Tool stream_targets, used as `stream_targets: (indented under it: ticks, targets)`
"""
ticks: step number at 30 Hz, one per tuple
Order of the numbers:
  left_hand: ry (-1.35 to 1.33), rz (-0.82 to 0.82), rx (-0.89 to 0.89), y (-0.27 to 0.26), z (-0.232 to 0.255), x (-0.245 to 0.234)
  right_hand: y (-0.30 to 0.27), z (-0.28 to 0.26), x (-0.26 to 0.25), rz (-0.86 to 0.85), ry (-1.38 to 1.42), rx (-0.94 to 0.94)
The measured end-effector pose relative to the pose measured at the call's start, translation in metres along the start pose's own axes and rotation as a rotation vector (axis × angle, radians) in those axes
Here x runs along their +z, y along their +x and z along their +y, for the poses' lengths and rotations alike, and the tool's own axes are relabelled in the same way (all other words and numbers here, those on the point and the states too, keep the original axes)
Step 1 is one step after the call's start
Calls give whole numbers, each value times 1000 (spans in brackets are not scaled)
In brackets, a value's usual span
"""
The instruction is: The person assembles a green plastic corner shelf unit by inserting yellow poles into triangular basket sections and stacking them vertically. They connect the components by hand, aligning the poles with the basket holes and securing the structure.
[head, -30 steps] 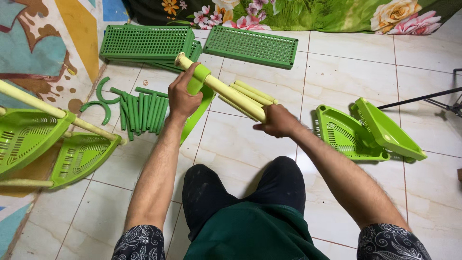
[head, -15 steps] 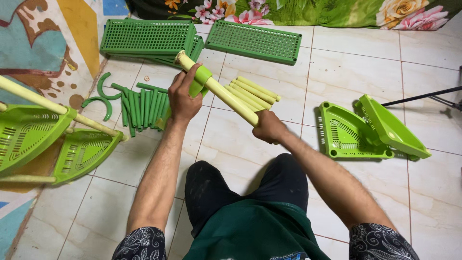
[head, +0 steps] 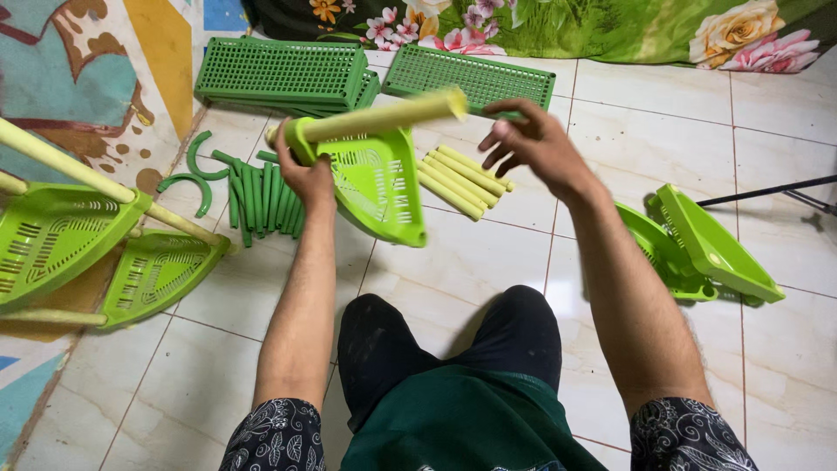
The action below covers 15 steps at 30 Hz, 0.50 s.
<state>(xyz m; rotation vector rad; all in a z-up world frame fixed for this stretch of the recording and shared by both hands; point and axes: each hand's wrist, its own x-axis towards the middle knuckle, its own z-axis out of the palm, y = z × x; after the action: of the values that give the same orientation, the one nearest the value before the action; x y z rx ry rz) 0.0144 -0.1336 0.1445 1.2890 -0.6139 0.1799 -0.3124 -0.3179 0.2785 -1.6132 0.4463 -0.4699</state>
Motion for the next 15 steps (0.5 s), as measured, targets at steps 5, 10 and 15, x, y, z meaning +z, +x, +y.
stream_targets:
  ticks: [5, 10, 15]
  targets:
    - [-571, 351, -738, -3, -35, -27, 14, 52, -4, 209, -157, -31]
    - [-793, 94, -901, -26, -72, -38, -3, 97, 20, 179, -349, 234]
    - [-787, -53, -1092, -31, -96, -41, -31, 108, 39, -19, 59, 415]
